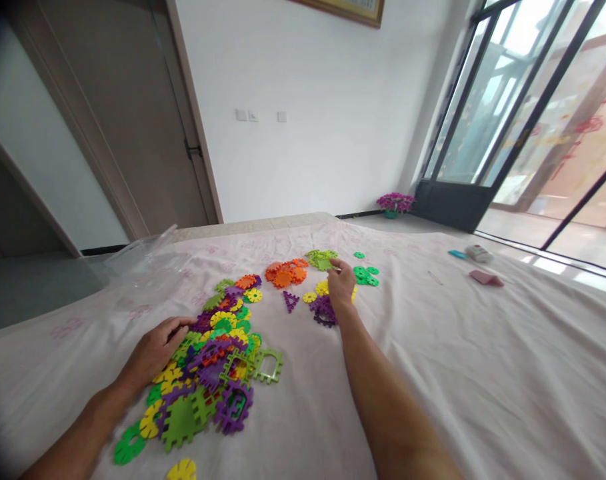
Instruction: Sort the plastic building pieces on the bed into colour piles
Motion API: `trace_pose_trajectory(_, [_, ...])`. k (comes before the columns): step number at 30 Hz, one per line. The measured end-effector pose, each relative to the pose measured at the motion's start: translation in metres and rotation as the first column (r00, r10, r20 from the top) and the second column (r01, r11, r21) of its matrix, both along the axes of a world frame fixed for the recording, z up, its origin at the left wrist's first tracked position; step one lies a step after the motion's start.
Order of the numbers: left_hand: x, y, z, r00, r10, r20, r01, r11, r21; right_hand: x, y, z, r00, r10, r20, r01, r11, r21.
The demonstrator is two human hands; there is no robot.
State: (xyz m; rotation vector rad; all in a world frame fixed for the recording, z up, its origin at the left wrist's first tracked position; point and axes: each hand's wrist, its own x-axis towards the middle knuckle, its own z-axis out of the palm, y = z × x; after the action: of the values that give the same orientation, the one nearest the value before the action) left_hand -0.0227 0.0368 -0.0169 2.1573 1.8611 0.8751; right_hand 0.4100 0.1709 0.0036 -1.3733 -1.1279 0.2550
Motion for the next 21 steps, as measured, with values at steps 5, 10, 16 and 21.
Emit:
trace_pose_trajectory(5, [0.001, -0.001, 0.001, 1.000, 0.006, 0.008, -0.006, 1.000, -0.003, -0.079, -0.023, 0.003, 0.884, 0.420, 0.204, -0.406, 0.907, -0.110])
trace_pose_trajectory(10, [0.002, -0.002, 0.004, 1.000, -0.005, 0.014, 0.005, 1.000, -0.005, -0.129, -0.060, 0.002, 0.522, 0.765, 0.378, -0.740, 0.626, -0.245])
trace_pose_trajectory(16, [0.002, -0.002, 0.004, 1.000, -0.010, 0.024, 0.010, 1.000, -0.003, -0.144, -0.081, 0.005, 0.326, 0.809, 0.489, -0.783, 0.521, -0.340])
trace_pose_trajectory(21, [0.002, -0.002, 0.003, 1.000, -0.013, 0.028, 0.013, 1.000, -0.007, -0.145, -0.087, 0.011, 0.287, 0.792, 0.539, -0.790, 0.514, -0.335])
